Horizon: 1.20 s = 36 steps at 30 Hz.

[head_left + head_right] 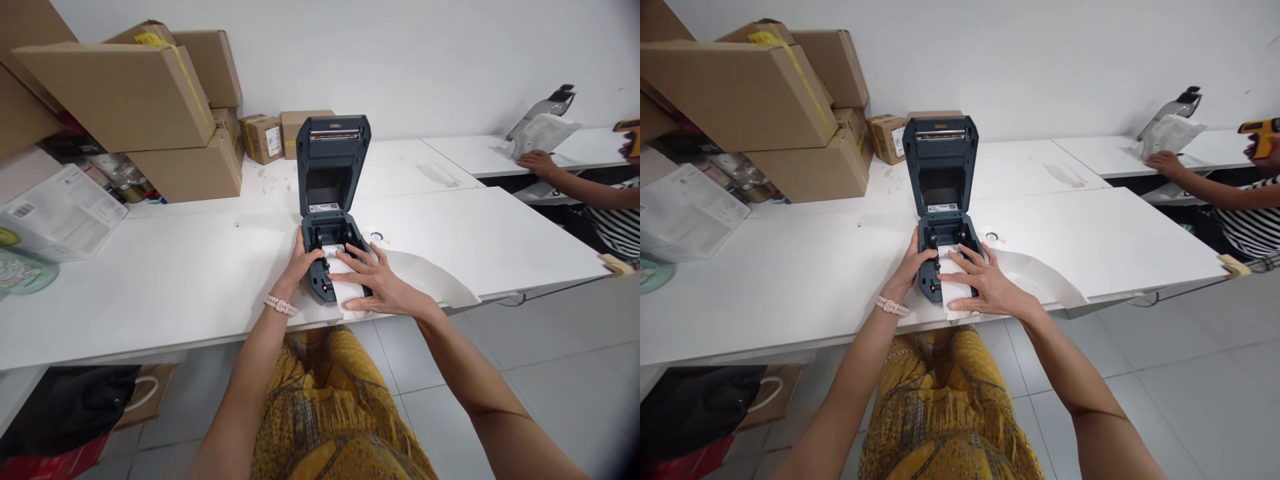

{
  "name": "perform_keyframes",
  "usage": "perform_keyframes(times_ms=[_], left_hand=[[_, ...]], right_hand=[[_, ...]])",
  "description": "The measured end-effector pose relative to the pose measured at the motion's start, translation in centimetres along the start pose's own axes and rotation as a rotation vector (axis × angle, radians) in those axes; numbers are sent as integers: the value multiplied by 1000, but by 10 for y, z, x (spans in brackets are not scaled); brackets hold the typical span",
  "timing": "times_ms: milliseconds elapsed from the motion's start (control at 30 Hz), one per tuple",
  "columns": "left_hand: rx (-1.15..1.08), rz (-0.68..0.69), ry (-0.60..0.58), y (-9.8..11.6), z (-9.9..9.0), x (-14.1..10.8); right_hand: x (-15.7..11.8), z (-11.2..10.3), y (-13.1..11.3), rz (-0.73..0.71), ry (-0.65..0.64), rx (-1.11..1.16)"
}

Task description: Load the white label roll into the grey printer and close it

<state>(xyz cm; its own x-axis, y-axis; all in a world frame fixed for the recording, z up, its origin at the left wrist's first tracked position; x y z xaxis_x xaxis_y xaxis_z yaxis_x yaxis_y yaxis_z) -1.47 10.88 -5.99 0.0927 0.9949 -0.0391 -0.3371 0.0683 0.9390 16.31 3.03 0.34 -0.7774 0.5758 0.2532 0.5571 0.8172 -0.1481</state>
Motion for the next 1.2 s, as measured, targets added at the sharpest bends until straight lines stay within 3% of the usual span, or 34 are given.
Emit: perform_keyframes(times_ms=[367,533,767,867,1000,1100,1200], left_hand=[[76,61,52,9,-1,-3],[122,92,71,14,1,-5],[301,73,255,22,-3,-35],[397,193,281,57,-3,-42],[400,418,275,135,0,-20],[364,360,234,183,3,20],[296,258,217,214,9,62]], right_hand=[[-39,7,-51,193,229,-87],[-40,14,-50,280,301,-36],[-37,23,-43,321,354,36],[-37,23,-42,349,334,64],[-40,21,-49,356,294,62],[-47,20,-61,342,308,55],[-52,21,-73,315,344,51]])
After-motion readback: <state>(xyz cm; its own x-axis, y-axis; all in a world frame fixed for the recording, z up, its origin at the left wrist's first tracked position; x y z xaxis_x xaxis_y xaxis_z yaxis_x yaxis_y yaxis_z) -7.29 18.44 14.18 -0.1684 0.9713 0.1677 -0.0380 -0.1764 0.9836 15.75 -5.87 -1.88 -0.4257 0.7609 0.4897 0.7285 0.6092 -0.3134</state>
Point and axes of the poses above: each hand's wrist, its own x-axis towards the middle knuckle, its own z-axis out of the palm, y = z × x, the point moved 7 cm from there along x, towards the middle knuckle, and after that the axes turned 2 degrees about -x, right-handed, at the moved point
